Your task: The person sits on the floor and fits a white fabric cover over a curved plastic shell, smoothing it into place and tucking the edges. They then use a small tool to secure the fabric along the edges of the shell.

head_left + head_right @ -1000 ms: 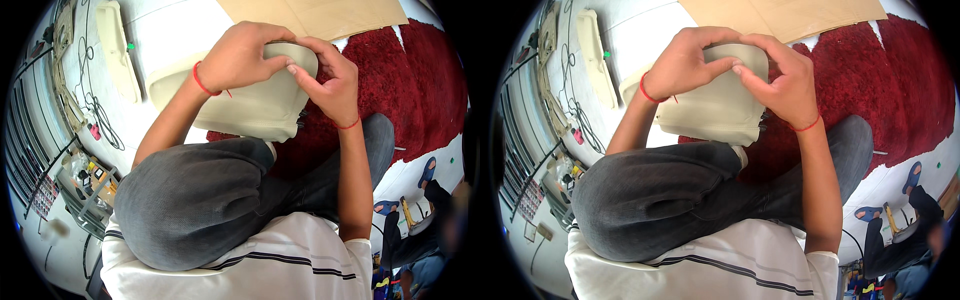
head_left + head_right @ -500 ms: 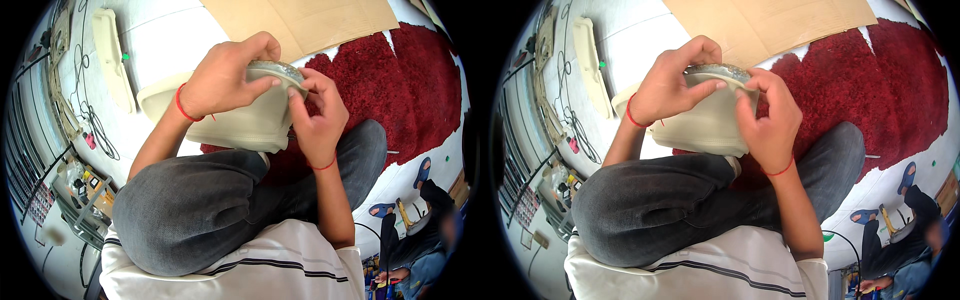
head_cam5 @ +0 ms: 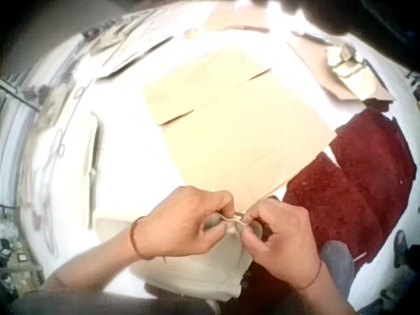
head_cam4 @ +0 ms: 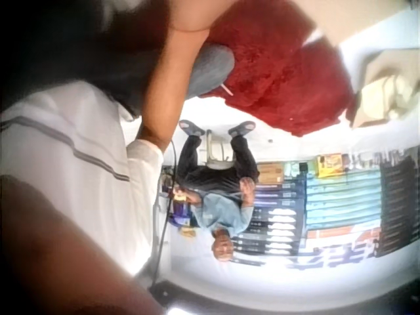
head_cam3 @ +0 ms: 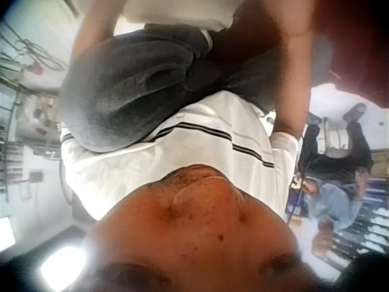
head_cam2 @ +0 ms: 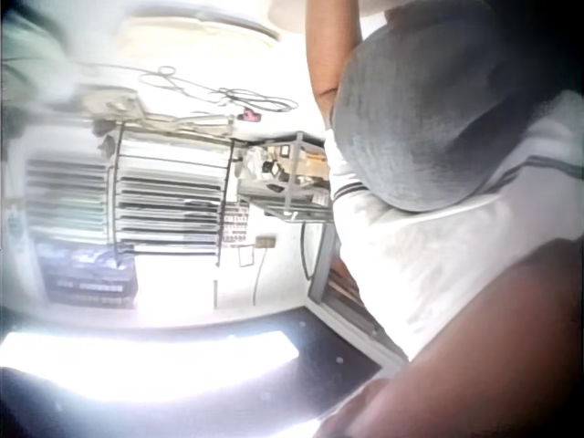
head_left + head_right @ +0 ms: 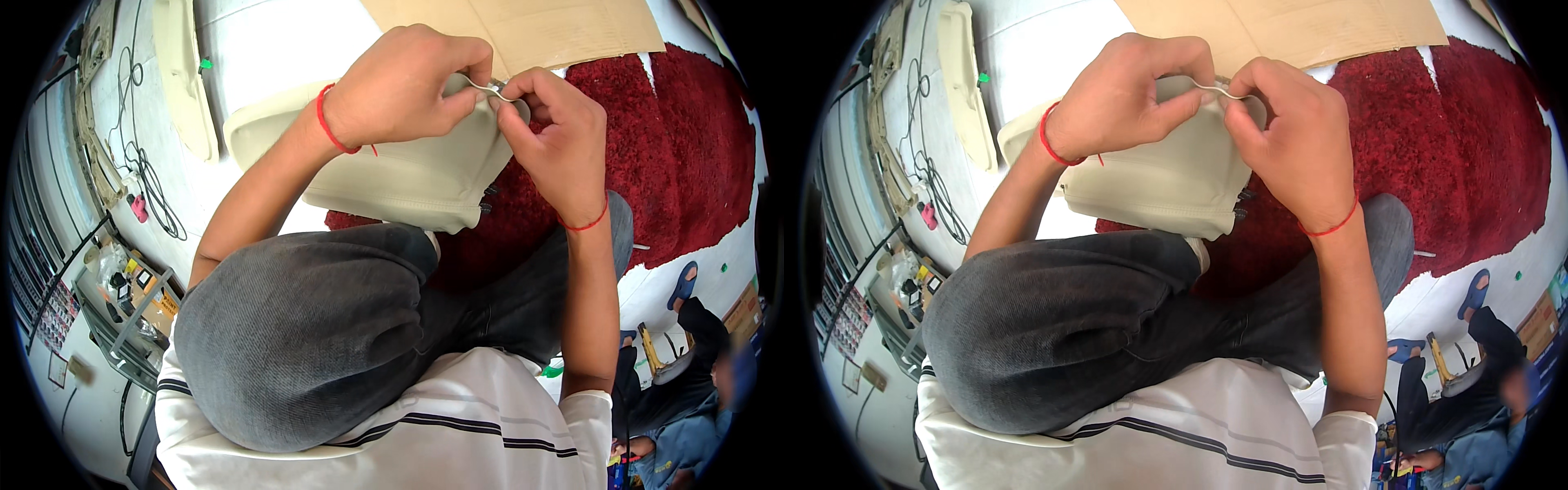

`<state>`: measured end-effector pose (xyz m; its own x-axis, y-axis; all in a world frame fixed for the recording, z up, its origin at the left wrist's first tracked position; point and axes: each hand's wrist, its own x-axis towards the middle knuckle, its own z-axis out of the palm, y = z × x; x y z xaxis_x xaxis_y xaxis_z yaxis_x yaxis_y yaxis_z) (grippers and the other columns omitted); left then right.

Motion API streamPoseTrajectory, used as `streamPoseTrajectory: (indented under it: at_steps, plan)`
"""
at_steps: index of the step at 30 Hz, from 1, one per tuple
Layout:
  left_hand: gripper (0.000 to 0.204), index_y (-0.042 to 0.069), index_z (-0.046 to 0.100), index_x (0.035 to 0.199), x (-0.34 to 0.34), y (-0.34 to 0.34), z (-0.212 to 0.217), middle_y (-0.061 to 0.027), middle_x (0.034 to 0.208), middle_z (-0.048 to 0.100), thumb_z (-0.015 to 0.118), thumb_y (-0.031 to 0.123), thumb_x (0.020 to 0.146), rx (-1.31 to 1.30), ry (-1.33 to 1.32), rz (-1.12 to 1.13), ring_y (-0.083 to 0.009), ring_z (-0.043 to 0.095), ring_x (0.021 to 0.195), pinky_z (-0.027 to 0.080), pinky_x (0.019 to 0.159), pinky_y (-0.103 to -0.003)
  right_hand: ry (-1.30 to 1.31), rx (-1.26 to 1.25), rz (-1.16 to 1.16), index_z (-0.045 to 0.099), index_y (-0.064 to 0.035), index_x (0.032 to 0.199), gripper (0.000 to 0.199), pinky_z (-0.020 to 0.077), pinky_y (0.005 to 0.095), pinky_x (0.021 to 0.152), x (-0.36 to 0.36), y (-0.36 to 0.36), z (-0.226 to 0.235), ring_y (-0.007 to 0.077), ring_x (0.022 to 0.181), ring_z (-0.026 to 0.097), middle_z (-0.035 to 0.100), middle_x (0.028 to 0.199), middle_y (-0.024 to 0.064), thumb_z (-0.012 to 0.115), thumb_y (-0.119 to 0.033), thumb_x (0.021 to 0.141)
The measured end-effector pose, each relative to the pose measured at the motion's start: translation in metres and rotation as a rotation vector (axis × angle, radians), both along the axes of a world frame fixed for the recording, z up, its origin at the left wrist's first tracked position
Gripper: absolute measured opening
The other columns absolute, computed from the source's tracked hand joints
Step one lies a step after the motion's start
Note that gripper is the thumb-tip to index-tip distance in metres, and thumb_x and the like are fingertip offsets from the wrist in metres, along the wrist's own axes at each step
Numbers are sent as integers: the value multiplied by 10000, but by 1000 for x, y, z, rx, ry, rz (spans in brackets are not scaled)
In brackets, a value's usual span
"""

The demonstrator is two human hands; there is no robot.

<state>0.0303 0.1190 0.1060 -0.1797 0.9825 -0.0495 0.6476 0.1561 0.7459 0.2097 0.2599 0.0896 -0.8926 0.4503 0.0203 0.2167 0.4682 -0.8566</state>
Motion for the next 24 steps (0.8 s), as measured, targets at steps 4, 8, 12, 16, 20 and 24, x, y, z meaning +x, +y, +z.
streamPoseTrajectory:
  at_steps: [4,8,12,16,20,24]
  plan:
    - [127,59,691,968,-2,1,-4,-105,869,750,757,101,868,-31,40,-41,-335,693,729,532,668,-394,-38,-32,29,667,-35,942,166,529,360,598,-1,4,1,248,625,661,665,755,118,770,-55,813]
    - [332,43,632,1072,-30,21,22,-156,923,752,813,138,811,-210,0,-320,-376,732,856,573,761,-432,-57,-70,25,666,-35,940,193,552,376,628,-3,8,4,288,653,699,683,751,131,790,-95,804]
    - [239,25,596,983,-11,28,17,-164,803,724,758,73,813,-279,-56,-100,-365,740,805,565,736,-427,-102,133,89,672,-34,958,214,563,382,648,-15,12,0,291,659,712,692,738,143,790,-122,804]
    - [159,3,646,959,-21,18,30,-191,891,759,719,29,819,-225,-447,-31,-295,754,847,583,785,-382,-120,-26,124,684,-23,990,238,561,389,654,-19,21,6,300,632,689,691,720,152,781,-127,799]
    - [272,-20,721,1098,-40,-12,13,-187,978,792,711,27,831,-137,-575,-69,-244,762,941,595,890,-355,-218,108,304,732,-18,1062,295,559,401,651,-33,33,16,306,639,693,702,722,168,778,-159,807]
    - [323,-20,757,1179,-38,-13,4,-176,1009,802,701,39,867,-255,-402,-36,-241,760,962,593,916,-359,-133,157,396,759,-13,1002,265,568,409,665,-42,36,2,330,667,707,728,764,187,785,-192,808]
